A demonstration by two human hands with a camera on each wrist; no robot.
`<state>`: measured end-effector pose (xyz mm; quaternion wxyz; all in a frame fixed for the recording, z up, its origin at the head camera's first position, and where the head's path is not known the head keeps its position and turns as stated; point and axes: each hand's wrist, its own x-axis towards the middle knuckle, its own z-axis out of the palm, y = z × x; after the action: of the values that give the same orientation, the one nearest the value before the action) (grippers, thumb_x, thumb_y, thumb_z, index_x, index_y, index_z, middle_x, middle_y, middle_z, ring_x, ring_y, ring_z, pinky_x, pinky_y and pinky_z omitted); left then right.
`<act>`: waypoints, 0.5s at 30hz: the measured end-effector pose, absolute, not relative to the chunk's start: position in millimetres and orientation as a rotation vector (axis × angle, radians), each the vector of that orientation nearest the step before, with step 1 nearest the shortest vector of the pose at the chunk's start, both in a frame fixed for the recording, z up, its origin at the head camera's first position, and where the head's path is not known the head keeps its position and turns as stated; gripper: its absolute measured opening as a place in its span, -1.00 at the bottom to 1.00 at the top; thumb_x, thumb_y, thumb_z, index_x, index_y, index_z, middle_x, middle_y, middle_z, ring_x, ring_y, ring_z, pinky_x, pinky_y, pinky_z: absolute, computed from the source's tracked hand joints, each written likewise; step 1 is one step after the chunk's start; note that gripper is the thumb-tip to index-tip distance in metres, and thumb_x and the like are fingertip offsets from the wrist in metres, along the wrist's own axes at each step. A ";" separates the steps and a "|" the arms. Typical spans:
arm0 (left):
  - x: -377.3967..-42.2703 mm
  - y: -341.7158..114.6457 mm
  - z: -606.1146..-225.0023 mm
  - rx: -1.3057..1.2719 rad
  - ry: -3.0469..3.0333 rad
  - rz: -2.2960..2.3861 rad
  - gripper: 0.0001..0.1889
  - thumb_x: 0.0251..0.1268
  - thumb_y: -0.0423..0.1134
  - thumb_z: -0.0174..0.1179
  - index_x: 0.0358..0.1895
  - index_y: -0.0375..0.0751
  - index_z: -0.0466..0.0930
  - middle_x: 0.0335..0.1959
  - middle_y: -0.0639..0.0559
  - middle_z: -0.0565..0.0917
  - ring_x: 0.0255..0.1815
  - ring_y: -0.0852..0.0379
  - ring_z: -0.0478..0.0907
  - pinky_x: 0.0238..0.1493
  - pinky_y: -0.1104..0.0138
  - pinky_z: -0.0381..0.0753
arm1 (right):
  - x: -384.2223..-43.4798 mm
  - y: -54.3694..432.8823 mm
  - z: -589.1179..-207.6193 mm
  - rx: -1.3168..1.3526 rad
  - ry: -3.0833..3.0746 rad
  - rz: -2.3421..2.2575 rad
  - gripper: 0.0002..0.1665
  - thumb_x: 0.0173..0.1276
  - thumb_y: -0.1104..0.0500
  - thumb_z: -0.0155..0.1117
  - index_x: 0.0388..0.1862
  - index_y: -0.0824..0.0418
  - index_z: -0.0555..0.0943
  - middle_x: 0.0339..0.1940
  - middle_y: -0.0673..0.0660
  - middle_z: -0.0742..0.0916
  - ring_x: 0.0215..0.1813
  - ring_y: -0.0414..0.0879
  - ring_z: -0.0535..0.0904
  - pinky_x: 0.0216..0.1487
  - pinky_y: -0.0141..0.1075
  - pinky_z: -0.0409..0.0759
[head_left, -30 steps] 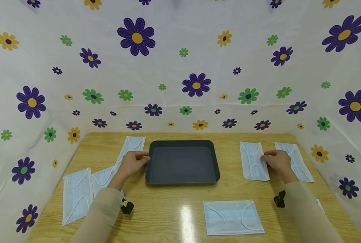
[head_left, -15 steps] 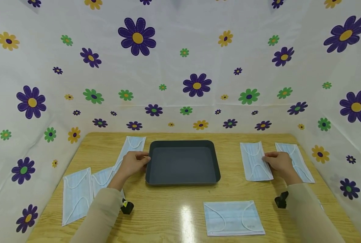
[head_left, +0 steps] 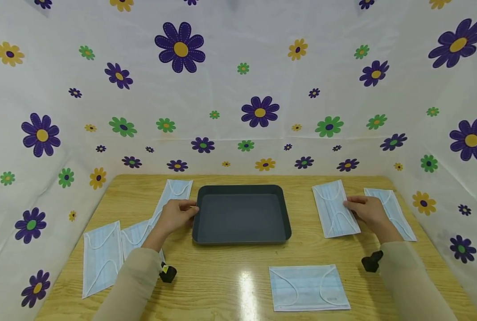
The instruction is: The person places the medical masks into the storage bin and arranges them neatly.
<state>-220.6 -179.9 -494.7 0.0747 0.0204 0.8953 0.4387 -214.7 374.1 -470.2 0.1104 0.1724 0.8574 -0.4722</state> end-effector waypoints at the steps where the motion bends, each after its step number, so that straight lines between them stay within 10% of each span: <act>1: -220.4 -179.9 -494.5 0.061 2.688 1.315 -0.63 0.54 -0.18 0.28 0.24 -0.33 0.71 -0.01 -0.25 0.82 -0.06 -0.07 0.78 0.00 0.12 0.73 | -215.0 373.5 -469.2 0.499 2.518 -1.390 -0.30 0.64 0.08 0.19 0.49 0.57 0.37 0.50 0.53 0.45 0.38 0.17 0.48 -0.19 -0.63 0.57; 15: -219.6 -180.0 -493.4 0.061 2.689 1.302 -0.62 0.55 -0.17 0.27 0.26 -0.32 0.70 0.02 -0.26 0.81 0.02 -0.14 0.75 0.04 0.06 0.72 | -220.3 364.0 -456.5 0.415 2.516 -1.420 -0.26 0.64 -0.02 0.19 0.51 0.50 0.37 0.50 0.46 0.45 0.19 -0.10 0.54 -0.12 -0.62 0.59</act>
<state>-219.6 -180.0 -493.4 0.0765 0.0203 0.8972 0.4344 -220.3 364.0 -456.5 0.1112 0.1412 0.8566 -0.4837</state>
